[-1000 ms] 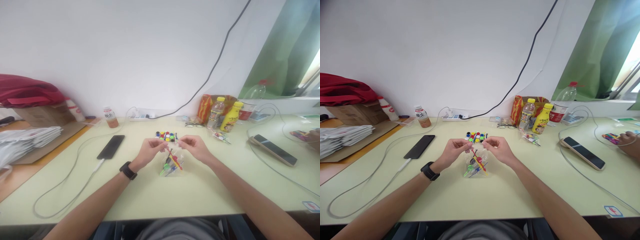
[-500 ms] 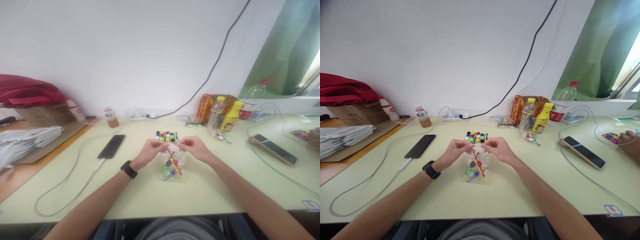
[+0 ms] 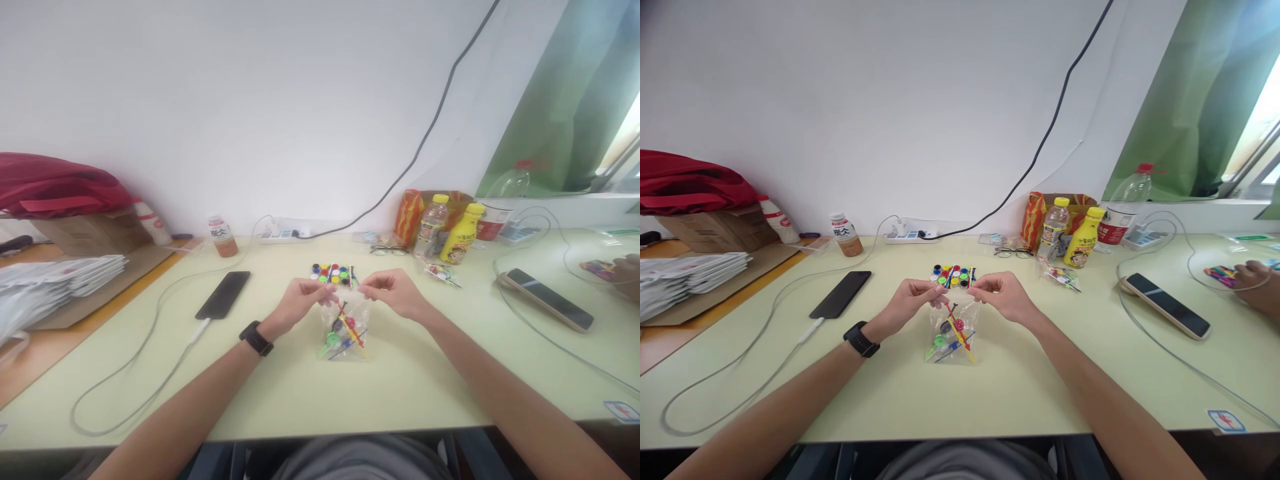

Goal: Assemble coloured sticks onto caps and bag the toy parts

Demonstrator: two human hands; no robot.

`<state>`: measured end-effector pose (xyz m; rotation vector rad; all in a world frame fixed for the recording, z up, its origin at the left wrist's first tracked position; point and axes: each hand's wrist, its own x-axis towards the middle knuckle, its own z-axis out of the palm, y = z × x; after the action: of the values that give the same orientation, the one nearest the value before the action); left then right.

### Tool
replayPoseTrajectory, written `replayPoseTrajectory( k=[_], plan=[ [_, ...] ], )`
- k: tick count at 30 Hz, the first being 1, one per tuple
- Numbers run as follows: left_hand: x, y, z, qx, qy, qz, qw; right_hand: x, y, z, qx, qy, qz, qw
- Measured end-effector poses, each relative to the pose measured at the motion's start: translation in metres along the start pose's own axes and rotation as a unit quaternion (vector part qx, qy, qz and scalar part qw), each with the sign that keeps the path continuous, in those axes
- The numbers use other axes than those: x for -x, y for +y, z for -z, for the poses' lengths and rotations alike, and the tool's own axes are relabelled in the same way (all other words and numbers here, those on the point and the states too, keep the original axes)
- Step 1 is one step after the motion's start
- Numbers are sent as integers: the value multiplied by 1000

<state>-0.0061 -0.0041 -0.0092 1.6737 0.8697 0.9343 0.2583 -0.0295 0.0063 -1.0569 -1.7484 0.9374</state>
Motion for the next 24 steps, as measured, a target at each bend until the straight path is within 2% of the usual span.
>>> replayPoseTrajectory(
  k=[8,16,24],
  plan=[
    [1,1,-4,68,-13,-6,998,2,-3,-3,34,-15,23,999],
    [3,6,-6,64,1,-23,998,3,2,-22,-71,-14,-2,997],
    [0,4,2,63,9,-41,997,-1,9,-18,-145,5,-24,989]
  ],
)
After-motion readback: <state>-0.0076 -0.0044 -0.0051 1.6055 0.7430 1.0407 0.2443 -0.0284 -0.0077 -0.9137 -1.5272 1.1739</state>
